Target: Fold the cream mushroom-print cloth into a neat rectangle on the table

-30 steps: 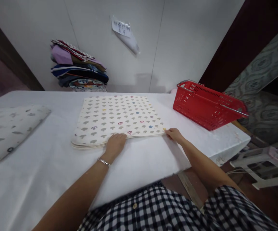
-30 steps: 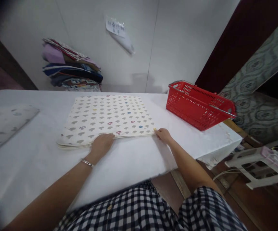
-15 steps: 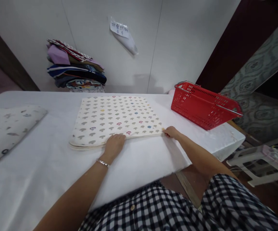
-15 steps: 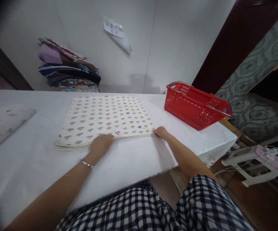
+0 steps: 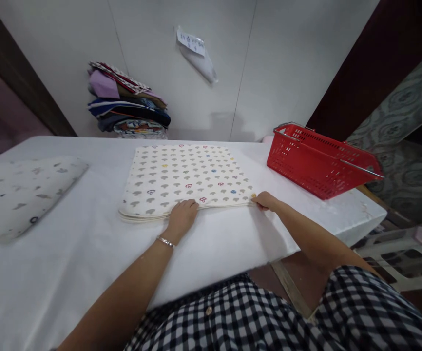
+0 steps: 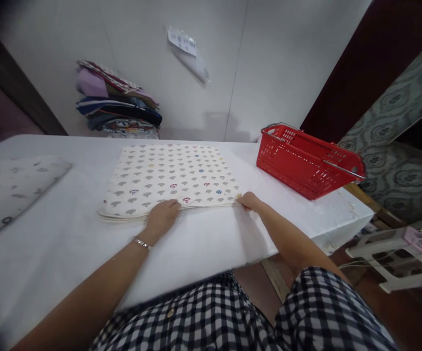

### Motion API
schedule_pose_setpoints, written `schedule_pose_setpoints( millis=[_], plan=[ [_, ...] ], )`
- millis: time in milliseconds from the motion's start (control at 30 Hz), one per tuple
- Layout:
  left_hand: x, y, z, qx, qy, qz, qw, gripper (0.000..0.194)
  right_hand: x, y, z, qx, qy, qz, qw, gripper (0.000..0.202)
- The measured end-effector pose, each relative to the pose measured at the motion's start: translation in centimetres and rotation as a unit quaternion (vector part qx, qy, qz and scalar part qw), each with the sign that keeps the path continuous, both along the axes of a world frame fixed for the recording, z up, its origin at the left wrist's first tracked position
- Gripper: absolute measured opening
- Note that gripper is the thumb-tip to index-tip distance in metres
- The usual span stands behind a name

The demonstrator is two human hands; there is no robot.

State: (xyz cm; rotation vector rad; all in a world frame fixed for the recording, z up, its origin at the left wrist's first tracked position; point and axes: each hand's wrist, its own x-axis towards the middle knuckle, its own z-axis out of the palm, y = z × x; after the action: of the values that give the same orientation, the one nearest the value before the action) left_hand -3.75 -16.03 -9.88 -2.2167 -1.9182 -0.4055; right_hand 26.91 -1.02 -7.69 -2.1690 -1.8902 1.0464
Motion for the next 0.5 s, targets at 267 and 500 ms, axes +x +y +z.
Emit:
schedule_pose_setpoints(
  millis=[267,500],
  plan=[
    [0.3,-0.3,0.2,-0.015,-0.010,-0.055,0.998,0.020,1.3,0.1,2.1,0.023,0.117,-0.049,0.992,0.021],
    [0.6,-0.7,0.1,-0.054,-0.052,-0.091,0.993,0.019,2.2,0.1,0.4,0.031,0.112,-0.073,0.991,0.019]
  ],
)
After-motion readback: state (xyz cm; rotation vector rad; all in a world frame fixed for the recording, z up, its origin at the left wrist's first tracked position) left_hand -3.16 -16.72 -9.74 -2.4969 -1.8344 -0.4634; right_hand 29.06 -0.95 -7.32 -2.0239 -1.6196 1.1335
